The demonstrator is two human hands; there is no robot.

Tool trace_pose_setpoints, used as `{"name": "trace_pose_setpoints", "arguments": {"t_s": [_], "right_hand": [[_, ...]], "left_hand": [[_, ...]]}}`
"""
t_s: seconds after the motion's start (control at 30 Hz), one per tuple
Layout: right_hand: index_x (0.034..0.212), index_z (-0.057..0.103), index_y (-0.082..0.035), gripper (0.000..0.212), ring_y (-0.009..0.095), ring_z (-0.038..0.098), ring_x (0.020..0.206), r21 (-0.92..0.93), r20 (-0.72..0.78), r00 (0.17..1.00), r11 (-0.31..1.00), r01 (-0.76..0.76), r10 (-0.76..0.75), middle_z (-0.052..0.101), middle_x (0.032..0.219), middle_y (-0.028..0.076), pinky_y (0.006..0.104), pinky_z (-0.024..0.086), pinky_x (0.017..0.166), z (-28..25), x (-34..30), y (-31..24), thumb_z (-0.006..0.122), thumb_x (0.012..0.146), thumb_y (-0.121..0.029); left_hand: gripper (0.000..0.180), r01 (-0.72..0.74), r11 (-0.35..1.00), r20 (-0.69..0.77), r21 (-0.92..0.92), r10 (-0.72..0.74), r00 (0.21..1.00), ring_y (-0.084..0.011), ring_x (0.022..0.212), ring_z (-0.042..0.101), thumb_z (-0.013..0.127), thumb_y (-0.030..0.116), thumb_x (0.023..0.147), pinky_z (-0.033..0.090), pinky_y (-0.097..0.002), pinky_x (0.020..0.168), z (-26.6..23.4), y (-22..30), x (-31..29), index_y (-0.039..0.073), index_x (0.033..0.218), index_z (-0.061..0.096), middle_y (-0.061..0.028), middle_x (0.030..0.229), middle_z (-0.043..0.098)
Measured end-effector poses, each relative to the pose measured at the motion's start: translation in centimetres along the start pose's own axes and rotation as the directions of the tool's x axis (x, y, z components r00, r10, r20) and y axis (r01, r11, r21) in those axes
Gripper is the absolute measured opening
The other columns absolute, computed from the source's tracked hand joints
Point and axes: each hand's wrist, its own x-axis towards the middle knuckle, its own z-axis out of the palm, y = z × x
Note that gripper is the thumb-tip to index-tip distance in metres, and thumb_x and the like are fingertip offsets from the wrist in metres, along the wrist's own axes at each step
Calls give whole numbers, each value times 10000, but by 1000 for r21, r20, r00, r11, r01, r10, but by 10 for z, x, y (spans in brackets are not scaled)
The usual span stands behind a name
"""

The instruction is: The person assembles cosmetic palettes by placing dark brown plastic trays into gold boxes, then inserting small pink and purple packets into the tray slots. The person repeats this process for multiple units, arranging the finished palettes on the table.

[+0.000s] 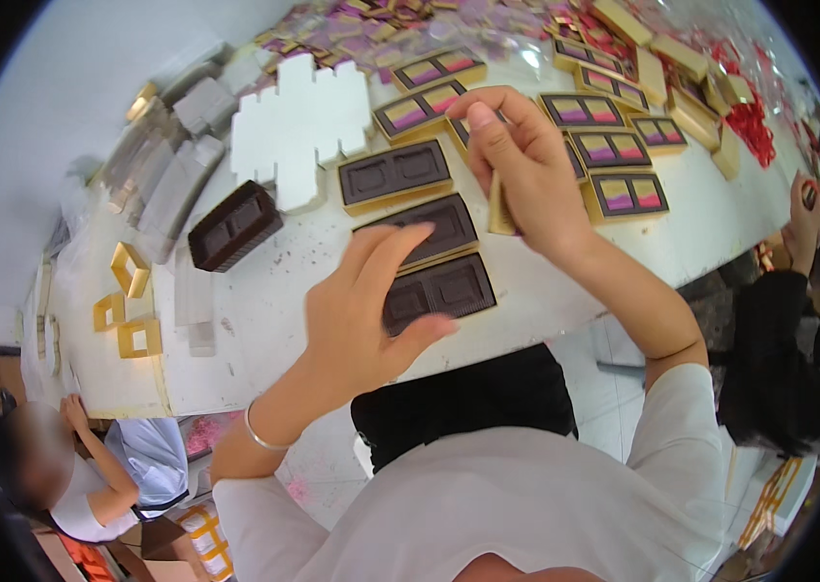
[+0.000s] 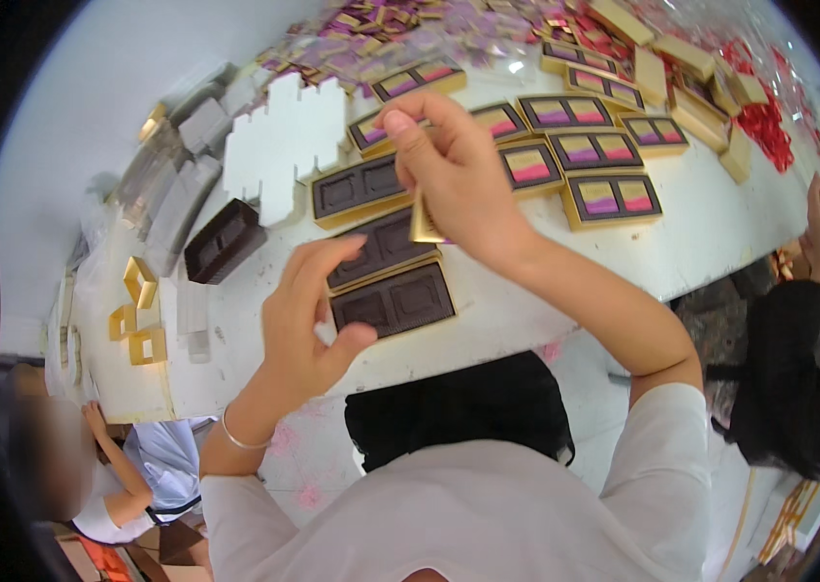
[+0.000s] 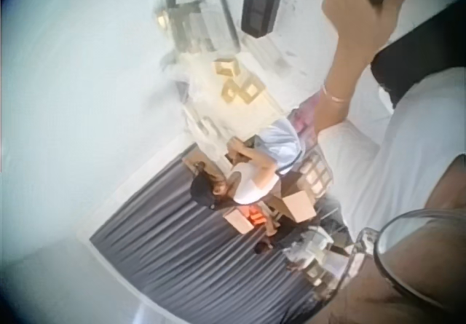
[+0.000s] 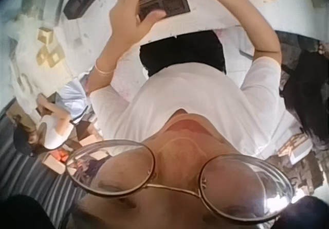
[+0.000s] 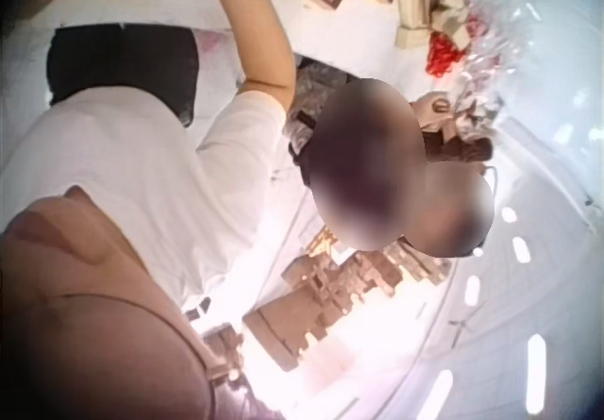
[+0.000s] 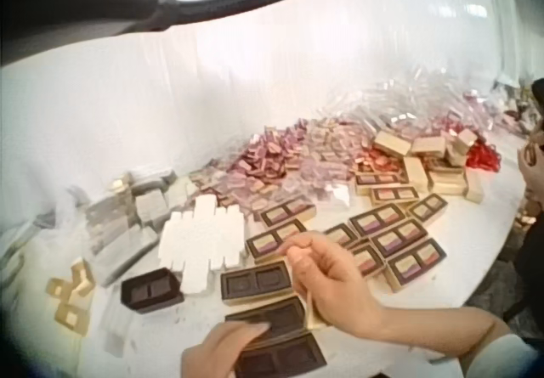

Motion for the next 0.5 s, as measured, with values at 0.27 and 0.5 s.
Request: {"name": "trace_pose_setpoints", "arguments": {"t_s": [0.27, 0.5], "right_hand": [[1114, 561, -59, 266, 119, 488, 808, -213, 346, 917, 936, 281, -197, 514, 994, 62, 228, 444, 653, 11, 41, -2, 612, 873, -158], [970, 653, -30, 240, 239, 569, 941, -379, 628, 744, 745, 549, -229, 614, 1044, 83, 316, 459, 779, -1, 48, 14, 687, 736, 9]], "left_hand": [[265, 357, 742, 240, -568, -265, 934, -48, 562, 440, 557, 244, 906, 345, -201, 514, -28, -48, 76, -2, 835, 624, -4, 662, 560], [359, 524, 619, 500, -585, -232, 834, -43, 598, 433, 497, 350, 937, 361, -197, 547, -37, -92, 77, 22, 862, 622, -2, 721, 576]]}}
